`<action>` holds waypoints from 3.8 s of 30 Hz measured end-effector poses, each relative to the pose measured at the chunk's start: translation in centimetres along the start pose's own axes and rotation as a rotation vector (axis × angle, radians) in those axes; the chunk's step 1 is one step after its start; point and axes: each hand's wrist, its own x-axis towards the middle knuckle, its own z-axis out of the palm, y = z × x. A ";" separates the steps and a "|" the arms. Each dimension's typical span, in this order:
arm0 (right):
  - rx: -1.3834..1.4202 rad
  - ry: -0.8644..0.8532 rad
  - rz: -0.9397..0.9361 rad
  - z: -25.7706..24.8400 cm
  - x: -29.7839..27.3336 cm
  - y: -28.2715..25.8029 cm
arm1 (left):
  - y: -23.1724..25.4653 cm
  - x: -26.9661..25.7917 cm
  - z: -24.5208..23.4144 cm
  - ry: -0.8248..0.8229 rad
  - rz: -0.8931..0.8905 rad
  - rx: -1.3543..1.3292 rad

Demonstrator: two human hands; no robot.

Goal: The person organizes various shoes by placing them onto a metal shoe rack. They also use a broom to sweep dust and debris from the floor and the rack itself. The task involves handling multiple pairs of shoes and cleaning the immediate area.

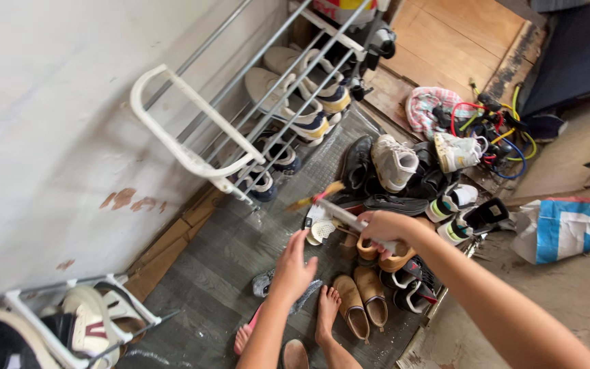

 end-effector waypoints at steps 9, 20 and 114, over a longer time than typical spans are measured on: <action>0.405 -0.365 -0.237 17.4 -2.8 -15.9 | -9.4 -3.9 -4.6 0.308 0.036 -0.142; 0.214 -0.099 -0.310 30.8 1.7 -25.7 | -34.1 -0.7 -27.0 0.128 -0.427 -0.140; 0.379 1.425 0.014 -36.6 44.6 41.0 | -8.3 43.5 54.1 -0.694 0.180 0.669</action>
